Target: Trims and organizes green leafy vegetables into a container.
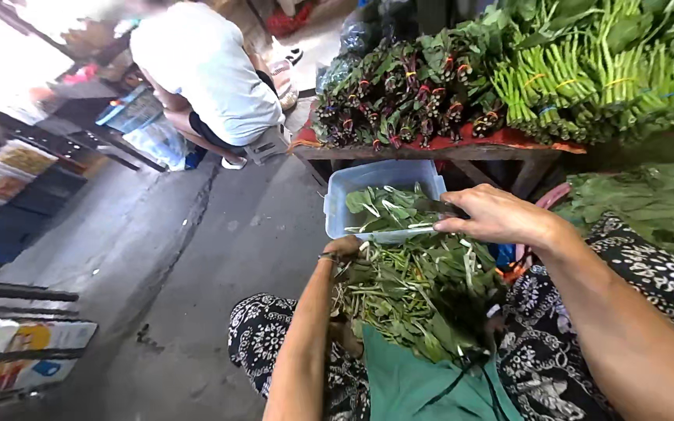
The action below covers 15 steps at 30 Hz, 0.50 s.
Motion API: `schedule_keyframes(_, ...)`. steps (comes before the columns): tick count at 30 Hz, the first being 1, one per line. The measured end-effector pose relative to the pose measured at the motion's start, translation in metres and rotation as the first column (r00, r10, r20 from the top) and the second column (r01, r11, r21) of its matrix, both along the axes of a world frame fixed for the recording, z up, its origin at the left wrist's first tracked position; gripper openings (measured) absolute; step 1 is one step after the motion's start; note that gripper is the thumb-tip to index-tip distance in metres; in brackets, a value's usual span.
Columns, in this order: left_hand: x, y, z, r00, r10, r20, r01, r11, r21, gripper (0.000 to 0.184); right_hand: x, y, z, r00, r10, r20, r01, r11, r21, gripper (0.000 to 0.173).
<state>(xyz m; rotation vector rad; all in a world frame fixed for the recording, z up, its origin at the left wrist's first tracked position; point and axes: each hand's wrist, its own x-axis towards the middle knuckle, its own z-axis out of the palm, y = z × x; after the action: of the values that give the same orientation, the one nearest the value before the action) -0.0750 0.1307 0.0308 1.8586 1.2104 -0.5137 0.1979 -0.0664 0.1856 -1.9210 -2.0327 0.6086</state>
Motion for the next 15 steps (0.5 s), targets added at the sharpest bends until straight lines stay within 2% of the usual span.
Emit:
schedule_keyframes(2,-0.004,0.003,0.036,0.98,0.082,0.184,-0.049,0.983,-0.175,0.029,-0.001,0.002,-0.001,0.999,0.02,-0.049,-0.02,1.0,-0.009,0.032)
schedule_keyframes(4,-0.008,-0.001,0.067,0.922,0.155,0.355,-0.034,0.945,-0.325,0.027,-0.003,0.004,-0.001,0.994,0.01,-0.109,-0.01,1.0,-0.003,0.032)
schedule_keyframes(8,-0.009,-0.025,0.116,0.784,0.292,0.547,-0.02,0.894,-0.448,0.028,-0.014,0.009,-0.005,0.938,-0.027,-0.346,0.062,0.994,0.092,0.02)
schedule_keyframes(9,-0.009,-0.032,0.124,0.731,0.337,0.593,-0.018,0.879,-0.477,0.028,-0.02,0.011,-0.006,0.91,-0.03,-0.413,0.072,0.994,0.087,0.021)
schedule_keyframes(12,-0.009,-0.053,0.134,0.562,0.427,0.709,0.044,0.84,-0.541,0.028,-0.039,0.016,-0.018,0.845,0.008,-0.535,0.018,0.999,0.044,0.04)
schedule_keyframes(13,-0.007,-0.058,0.136,0.537,0.439,0.72,0.048,0.837,-0.545,0.028,-0.044,0.017,-0.022,0.83,0.02,-0.557,-0.007,1.0,0.024,0.043)
schedule_keyframes(15,-0.004,-0.063,0.136,0.524,0.463,0.715,0.023,0.832,-0.555,0.027,-0.051,0.019,-0.026,0.815,0.016,-0.579,-0.028,1.0,-0.012,0.039)
